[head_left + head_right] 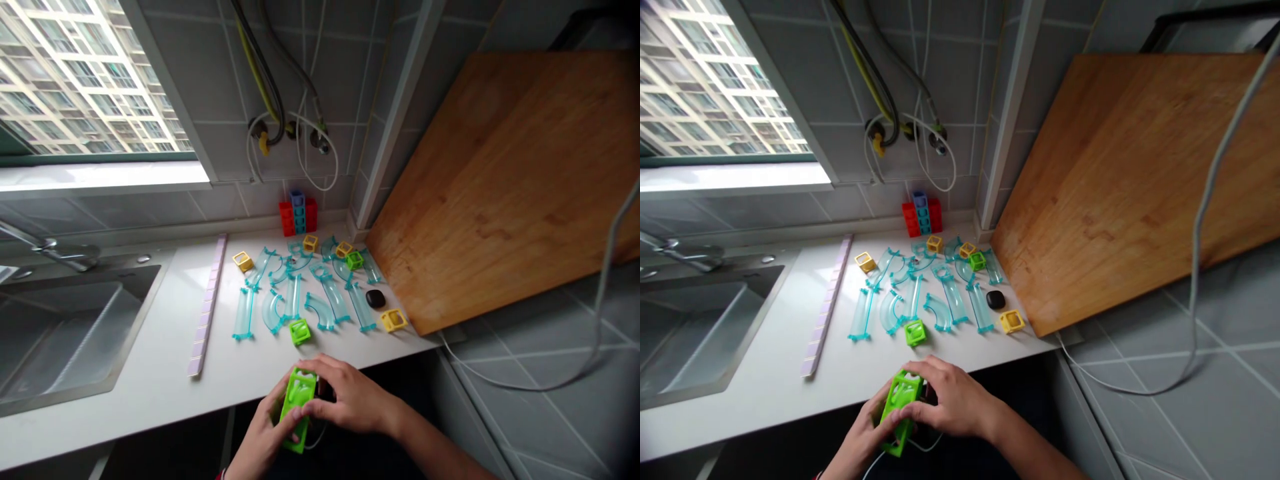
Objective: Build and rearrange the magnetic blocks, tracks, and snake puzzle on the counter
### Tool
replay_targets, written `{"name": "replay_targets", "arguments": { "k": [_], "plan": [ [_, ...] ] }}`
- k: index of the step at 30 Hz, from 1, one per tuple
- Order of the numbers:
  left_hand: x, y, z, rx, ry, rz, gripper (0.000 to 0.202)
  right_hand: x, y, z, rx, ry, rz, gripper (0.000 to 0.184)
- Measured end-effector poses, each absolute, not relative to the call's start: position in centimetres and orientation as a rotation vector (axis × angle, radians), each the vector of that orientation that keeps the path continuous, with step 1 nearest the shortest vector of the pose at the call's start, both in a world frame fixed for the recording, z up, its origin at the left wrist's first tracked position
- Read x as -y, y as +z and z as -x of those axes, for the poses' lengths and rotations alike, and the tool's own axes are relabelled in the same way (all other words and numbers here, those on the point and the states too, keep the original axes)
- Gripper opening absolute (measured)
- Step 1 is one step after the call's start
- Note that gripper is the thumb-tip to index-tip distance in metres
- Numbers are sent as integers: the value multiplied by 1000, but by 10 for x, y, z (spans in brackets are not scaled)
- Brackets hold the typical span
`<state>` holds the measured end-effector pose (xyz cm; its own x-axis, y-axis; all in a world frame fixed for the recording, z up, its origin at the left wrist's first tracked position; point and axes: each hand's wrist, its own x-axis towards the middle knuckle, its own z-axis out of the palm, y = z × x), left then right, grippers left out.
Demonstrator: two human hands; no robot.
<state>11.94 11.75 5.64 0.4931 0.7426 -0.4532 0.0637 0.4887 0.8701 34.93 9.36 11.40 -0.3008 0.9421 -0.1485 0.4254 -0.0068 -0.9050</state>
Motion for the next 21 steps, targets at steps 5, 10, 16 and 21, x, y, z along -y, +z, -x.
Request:
{"name": "replay_targets", "arguments": {
  "k": [5, 10, 16, 21],
  "plan": [
    [-115, 61, -114, -816, 500, -1090, 73, -89, 108, -345, 1594, 1369, 1319, 55],
    [-111, 63, -103, -844, 398, -1016, 81, -88, 97, -365, 1258, 1257, 1427, 49],
    [-113, 73, -100, -1149, 528, -921, 50, -86, 90, -453, 1197, 280, 1851, 52],
    [-118, 78, -109, -1195, 597, -924, 55, -58, 55, -480, 1151, 38, 1967, 63]
  ]
}}
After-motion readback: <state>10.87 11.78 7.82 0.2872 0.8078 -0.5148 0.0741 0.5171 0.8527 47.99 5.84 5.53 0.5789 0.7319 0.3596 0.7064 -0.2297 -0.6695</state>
